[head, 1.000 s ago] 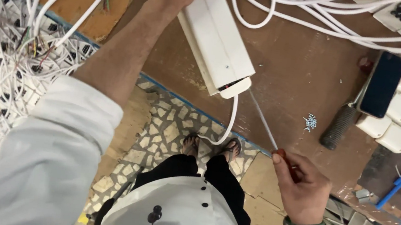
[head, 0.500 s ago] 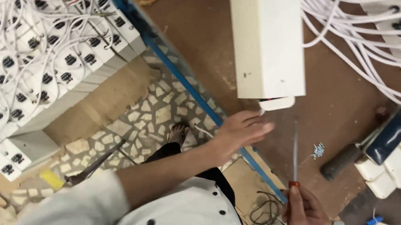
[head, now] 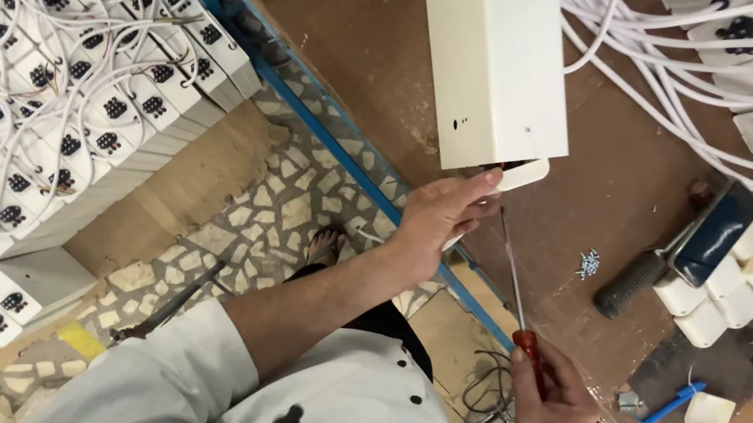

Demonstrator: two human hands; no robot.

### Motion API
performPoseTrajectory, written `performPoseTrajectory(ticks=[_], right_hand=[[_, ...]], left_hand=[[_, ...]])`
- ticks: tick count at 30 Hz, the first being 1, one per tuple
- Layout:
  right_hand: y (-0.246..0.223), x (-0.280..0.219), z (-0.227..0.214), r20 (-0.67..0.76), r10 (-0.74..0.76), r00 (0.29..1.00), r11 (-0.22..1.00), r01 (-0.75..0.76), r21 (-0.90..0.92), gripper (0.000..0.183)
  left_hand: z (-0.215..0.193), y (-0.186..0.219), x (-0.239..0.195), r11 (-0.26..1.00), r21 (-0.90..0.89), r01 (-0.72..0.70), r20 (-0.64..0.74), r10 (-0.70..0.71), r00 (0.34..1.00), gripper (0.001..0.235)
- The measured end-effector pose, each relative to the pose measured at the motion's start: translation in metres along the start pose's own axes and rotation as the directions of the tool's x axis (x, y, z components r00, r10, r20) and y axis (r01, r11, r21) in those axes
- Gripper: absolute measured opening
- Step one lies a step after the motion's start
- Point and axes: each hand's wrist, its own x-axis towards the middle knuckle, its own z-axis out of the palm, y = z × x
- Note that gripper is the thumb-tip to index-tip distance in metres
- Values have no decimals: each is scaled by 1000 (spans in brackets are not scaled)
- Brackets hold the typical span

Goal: The person uses a red-handled screwdriver to drive screws into white plastic socket housings on a workbench, holding each casing steady with the other hand. They pick up small screws from the bench, attach end pieces to the housings, and briefly handle a smartphone on the bench before resuming screwing.

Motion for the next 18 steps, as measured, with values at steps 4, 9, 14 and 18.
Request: performPoseTrajectory(ticks=[4,9,14,18], right_hand=[[-18,-2,6,35,-62,997,998,62,-12,31],[-16,3,9,57,-82,995,996,83,-21,31],[-10,6,12,74,-167,983,985,169,-29,30],[-16,2,13,61,-179,982,979,184,-92,29]], left_hand=[[3,7,-5,997,71,33,-76,-27,997,47],[11,6,-10,998,60,29,-83,-24,996,44],[14,-1,-8,1000,-24,4,-149,-8,989,41],[12,-4,-9,999,-26,-36,-97,33,995,44]])
